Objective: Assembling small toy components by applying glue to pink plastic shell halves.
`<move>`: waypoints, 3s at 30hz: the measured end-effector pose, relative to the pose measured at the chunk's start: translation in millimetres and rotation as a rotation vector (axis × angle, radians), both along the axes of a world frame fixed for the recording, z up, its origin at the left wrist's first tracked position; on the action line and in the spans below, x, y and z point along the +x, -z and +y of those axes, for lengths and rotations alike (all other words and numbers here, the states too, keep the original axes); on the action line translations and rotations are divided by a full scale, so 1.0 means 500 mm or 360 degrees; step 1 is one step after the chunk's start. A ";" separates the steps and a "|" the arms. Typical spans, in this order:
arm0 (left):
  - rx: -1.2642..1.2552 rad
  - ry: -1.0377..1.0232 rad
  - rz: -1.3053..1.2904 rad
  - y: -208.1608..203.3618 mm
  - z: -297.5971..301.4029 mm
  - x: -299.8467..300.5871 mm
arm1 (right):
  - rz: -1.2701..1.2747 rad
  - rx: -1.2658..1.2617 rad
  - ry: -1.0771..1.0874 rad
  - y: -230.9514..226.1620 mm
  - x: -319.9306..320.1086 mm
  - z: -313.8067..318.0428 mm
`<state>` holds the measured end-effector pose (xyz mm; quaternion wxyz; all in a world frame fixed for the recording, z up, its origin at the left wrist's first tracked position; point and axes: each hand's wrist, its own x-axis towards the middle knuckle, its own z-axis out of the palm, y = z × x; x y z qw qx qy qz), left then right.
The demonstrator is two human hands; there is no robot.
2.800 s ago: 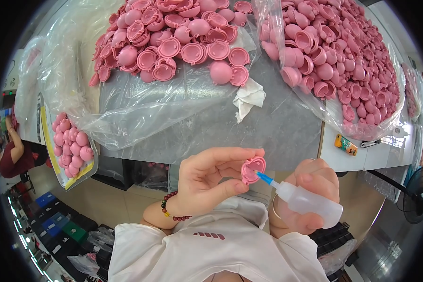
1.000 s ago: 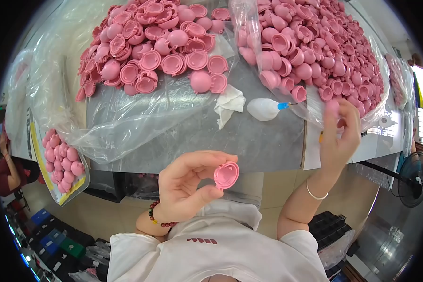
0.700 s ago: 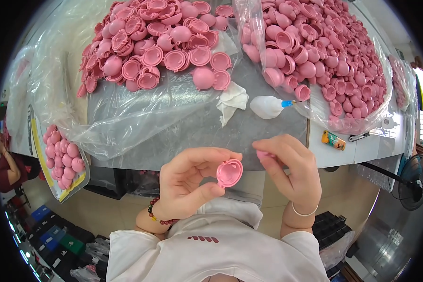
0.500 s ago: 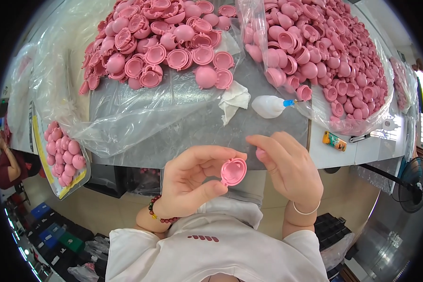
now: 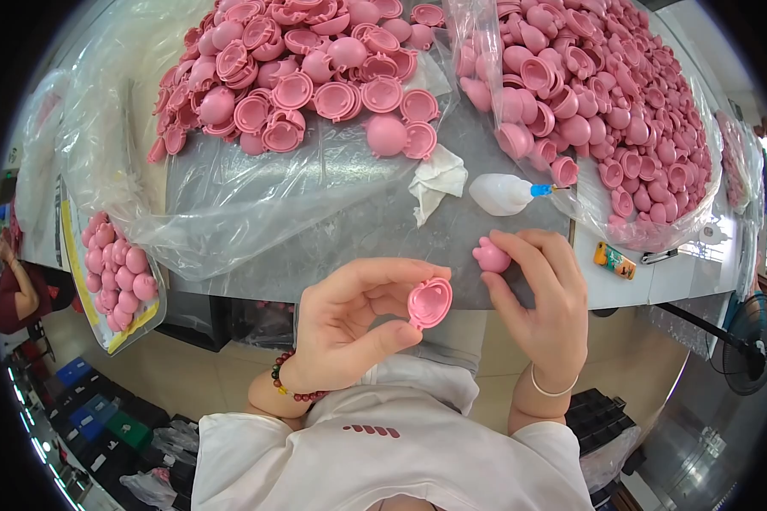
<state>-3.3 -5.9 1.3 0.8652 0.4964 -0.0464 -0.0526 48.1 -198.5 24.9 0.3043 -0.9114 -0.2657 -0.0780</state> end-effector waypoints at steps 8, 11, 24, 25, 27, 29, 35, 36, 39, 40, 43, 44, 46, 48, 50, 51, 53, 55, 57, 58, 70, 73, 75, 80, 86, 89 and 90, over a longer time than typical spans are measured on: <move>0.0234 -0.0020 -0.0159 -0.003 -0.011 -0.001 | 0.0052 0.0725 -0.0216 -0.014 -0.025 0.036; 0.0370 -0.0061 -0.0218 -0.004 -0.012 0.000 | -0.0034 0.0730 -0.0292 -0.002 -0.021 0.045; 0.0389 -0.0004 -0.0261 0.001 -0.012 0.006 | -0.0226 0.0451 -0.0183 -0.004 -0.051 0.046; 0.0391 -0.0007 -0.0262 0.004 -0.012 0.005 | -0.0219 0.0470 -0.0162 -0.001 -0.056 0.048; 0.0231 0.0017 -0.0233 0.008 -0.010 0.003 | -0.0296 0.0503 -0.0178 0.008 -0.058 0.052; 0.0140 -0.0041 -0.0037 -0.011 -0.020 0.001 | -0.0372 0.0533 -0.0192 0.017 -0.058 0.049; 0.0113 -0.0045 -0.0109 -0.001 -0.011 0.004 | -0.0413 0.0646 0.0037 0.025 -0.043 0.003; 0.0043 -0.0027 -0.0099 -0.002 -0.011 0.004 | -0.0365 0.0759 0.0194 0.034 -0.033 0.003; -0.0202 -0.0017 0.0014 -0.006 -0.010 0.000 | -0.0176 0.0967 0.0393 0.037 -0.001 0.020; -0.0198 -0.0014 0.0013 -0.005 -0.008 0.000 | -0.0036 0.1057 0.0435 0.035 0.010 0.028; -0.0352 0.0052 0.0177 -0.005 -0.004 0.002 | 0.0207 0.0940 0.0492 0.019 0.034 0.046; -0.0508 0.0129 0.0270 -0.005 -0.003 0.004 | 0.0207 0.0946 0.0490 0.022 0.037 0.043; -0.0657 0.0201 0.0362 -0.005 0.000 0.003 | 0.0141 0.0421 0.0355 0.035 0.040 0.029; -0.0854 0.0300 0.0530 -0.001 0.003 0.000 | 0.0143 0.0584 0.0383 0.057 0.030 0.020; -0.0858 0.0322 0.0593 -0.003 0.003 -0.001 | 0.0145 0.0744 0.0414 0.057 0.017 0.019; -0.0866 0.0347 0.0656 -0.004 0.005 -0.001 | 0.0214 0.0960 0.0369 0.049 0.011 0.020; -0.0664 0.0249 0.0548 -0.025 0.012 -0.003 | 0.0299 0.1184 0.0273 0.043 0.006 0.015; -0.0387 0.0040 0.0100 -0.028 0.039 -0.003 | 0.0324 0.1246 0.0258 0.042 0.002 0.008; -0.0102 -0.0413 -0.0484 -0.032 0.120 -0.002 | 0.0353 0.1321 0.0266 0.043 0.000 0.008; 0.0165 -0.0886 -0.0632 -0.037 0.166 0.002 | 0.0353 0.1327 0.0263 0.043 -0.001 0.007; 0.2455 -0.1458 -0.0526 -0.067 0.210 0.050 | 0.0404 0.1476 0.0290 0.043 -0.005 0.013; 0.2593 -0.0616 -0.0784 -0.062 0.129 0.103 | 0.0354 0.1448 0.0317 0.045 -0.005 0.012; 0.2586 -0.0655 -0.0709 -0.049 0.127 0.113 | 0.0451 0.1302 0.0271 0.039 -0.005 0.015; 0.2444 -0.0815 -0.0429 -0.042 0.130 0.107 | 0.0413 0.1244 0.0239 0.041 -0.003 0.010; 0.0755 -0.0603 -0.0367 -0.068 0.061 0.038 | 0.0590 0.1635 0.0107 0.012 -0.032 0.042; 0.0693 -0.0101 -0.0513 -0.052 0.028 0.029 | 0.1078 0.1965 -0.0139 0.002 -0.065 0.069; 0.0691 -0.0097 -0.0514 -0.042 0.012 0.031 | 0.1126 0.2034 -0.0148 0.002 -0.074 0.071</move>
